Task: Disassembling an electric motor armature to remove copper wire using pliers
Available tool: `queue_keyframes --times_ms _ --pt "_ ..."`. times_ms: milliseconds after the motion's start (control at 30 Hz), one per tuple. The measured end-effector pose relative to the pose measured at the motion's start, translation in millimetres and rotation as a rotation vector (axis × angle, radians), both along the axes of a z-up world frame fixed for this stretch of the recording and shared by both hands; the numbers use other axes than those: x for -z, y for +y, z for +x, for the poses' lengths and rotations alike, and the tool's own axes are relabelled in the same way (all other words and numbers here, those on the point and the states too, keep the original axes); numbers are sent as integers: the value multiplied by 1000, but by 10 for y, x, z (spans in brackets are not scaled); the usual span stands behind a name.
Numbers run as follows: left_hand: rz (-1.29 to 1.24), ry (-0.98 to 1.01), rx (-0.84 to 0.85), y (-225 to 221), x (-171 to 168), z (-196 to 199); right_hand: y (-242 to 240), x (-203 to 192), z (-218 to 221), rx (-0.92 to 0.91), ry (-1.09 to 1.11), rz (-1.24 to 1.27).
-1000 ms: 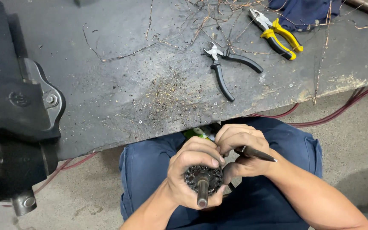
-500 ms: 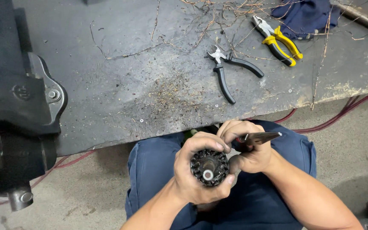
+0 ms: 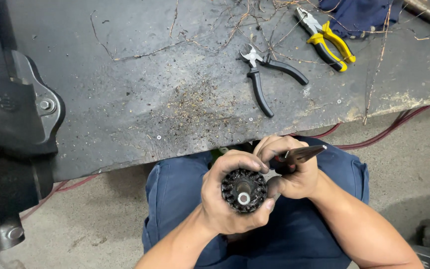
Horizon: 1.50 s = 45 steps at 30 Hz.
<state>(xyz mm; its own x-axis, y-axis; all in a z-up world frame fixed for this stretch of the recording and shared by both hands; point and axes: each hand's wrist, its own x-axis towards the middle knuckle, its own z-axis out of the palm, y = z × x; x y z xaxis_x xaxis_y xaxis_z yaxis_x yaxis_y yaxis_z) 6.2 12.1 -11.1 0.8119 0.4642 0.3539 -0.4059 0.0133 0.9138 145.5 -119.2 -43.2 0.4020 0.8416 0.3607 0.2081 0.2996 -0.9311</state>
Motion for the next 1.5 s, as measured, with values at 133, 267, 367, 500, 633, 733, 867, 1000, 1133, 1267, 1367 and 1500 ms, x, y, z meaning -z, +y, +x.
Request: queue_keyframes --times_ms 133,267,367,500,633,733,867,1000,1133,1267,1367,1500 --pt "8 -4 -2 18 20 -10 -10 27 21 -18 5 -17" --pt "49 -6 -26 14 15 -3 -23 43 17 -24 31 -13" --pt "61 -2 -43 4 1 11 -33 45 9 -3 18 -31" --pt "121 20 -89 2 -24 21 -41 69 11 1 17 -33" --pt "153 33 -110 3 -27 28 -72 100 30 4 13 -62" --pt "196 21 -142 5 -35 40 -74 91 49 8 -13 -100" --pt "198 32 -132 2 -29 36 -81 99 68 -10 -26 -82" --pt "226 17 -119 7 -10 30 -101 130 83 -24 3 -82" --pt "254 2 -116 8 -9 21 -127 172 96 -32 20 -72" --pt "305 -29 -128 -1 16 19 -128 167 106 -45 2 -67" --pt "323 -39 -126 2 16 14 -132 164 104 -48 0 -58" --pt "316 -39 -117 -1 21 17 -133 166 103 -43 -10 -55"
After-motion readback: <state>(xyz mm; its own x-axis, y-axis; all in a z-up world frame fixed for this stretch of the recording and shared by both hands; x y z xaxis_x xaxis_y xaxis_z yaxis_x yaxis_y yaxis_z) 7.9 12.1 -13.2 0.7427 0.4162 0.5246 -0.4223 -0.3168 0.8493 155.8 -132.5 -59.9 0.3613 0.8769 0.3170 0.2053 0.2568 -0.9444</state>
